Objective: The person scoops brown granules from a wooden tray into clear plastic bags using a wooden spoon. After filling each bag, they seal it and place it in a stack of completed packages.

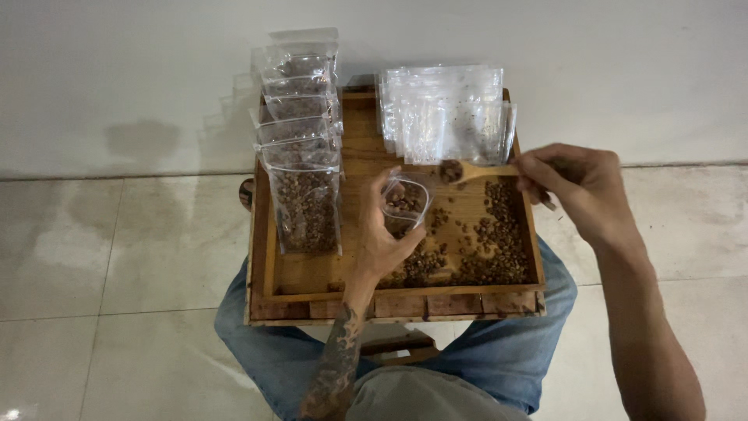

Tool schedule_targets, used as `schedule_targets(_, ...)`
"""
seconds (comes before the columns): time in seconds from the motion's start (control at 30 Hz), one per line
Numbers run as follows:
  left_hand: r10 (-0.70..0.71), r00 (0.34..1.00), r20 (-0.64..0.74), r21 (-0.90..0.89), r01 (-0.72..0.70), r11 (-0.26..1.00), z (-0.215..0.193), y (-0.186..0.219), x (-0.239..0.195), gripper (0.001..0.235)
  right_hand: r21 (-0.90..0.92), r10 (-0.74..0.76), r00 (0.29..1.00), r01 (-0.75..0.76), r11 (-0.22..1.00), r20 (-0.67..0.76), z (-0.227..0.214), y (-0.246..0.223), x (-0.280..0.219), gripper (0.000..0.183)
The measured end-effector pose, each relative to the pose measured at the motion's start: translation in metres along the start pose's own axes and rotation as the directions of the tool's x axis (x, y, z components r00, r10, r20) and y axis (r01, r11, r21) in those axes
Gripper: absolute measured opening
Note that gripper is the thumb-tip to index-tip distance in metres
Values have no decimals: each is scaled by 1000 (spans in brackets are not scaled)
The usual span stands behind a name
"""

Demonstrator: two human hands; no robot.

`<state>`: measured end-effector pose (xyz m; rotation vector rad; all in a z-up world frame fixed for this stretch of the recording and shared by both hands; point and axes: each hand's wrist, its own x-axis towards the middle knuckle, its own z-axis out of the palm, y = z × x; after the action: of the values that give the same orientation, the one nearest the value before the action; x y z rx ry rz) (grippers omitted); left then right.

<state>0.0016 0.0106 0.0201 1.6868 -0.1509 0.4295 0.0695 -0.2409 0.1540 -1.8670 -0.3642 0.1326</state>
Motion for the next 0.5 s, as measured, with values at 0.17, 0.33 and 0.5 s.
schedule_targets(0.17,29,999,-44,50,-27,998,3,-16,4,85,-114,-100,990,111,987,103,35,-18,13,13)
schedule_targets(0.33,69,995,-65,-38,-72,997,4,-14,6,87,-402,-349,914,405,821,208,61,-35,6,18)
schedule_targets(0.5,80,994,-70,-48,-84,995,4,-19,10,82,-594,-549,805,559,579,224,43,-15,-5,15)
